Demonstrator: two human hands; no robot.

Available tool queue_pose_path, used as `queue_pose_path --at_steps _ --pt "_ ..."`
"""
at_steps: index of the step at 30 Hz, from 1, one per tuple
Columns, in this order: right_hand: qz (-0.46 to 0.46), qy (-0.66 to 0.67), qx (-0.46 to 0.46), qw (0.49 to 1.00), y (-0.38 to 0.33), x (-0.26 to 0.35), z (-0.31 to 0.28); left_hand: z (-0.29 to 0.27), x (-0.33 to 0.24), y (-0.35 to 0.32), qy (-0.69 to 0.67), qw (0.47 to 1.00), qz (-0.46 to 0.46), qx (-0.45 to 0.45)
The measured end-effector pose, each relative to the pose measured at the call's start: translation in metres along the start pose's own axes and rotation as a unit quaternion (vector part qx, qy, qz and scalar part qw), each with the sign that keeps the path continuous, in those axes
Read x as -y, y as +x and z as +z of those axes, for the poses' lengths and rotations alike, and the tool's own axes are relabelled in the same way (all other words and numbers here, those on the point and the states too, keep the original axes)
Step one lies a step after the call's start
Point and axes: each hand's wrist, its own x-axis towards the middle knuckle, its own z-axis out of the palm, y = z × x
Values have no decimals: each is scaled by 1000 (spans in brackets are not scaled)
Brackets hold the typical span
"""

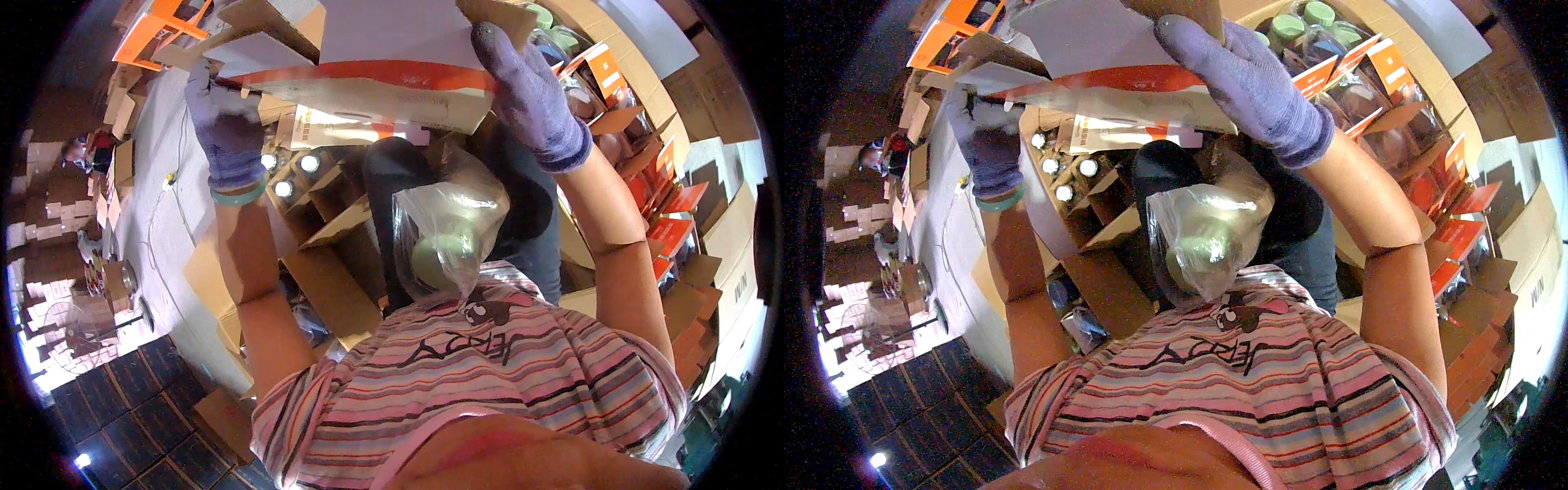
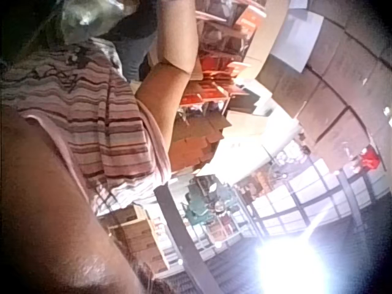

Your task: The person assembles and packs water bottles into cardboard boxes. They take a clear water bottle, place a green lid on it, screw the lid tight, and then place the bottle into a sectioned cardboard box. They also handle and fold cardboard box inserts and manuals during the process.

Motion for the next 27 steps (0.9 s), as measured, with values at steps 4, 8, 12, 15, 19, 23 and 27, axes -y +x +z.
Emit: queue_pose_path --at_steps 4,8,12,15,19,23,27 --pt "-117 -34 -13 992 -1 -5 7 -8 35 -15 -311 933 -183 6" --pt "14 -73 -60 995 17 -9 1 -2 3 -16 -412 855 -303 -88" --pt "210 391 -271 854 52 -38 20 5 -19 -25 -405 900 -158 -17" --pt "175 391 -319 845 76 -25 39 32 -54 -29 -291 955 -50 18" --pt "92 450 -224 860 89 -61 52 37 -85 -13 -26 971 199 126" --pt "24 379 -204 902 79 -42 75 40 -61 -33 65 932 256 247" --pt "-143 430 13 891 67 -70 64 42 -39 -41 25 958 182 218"
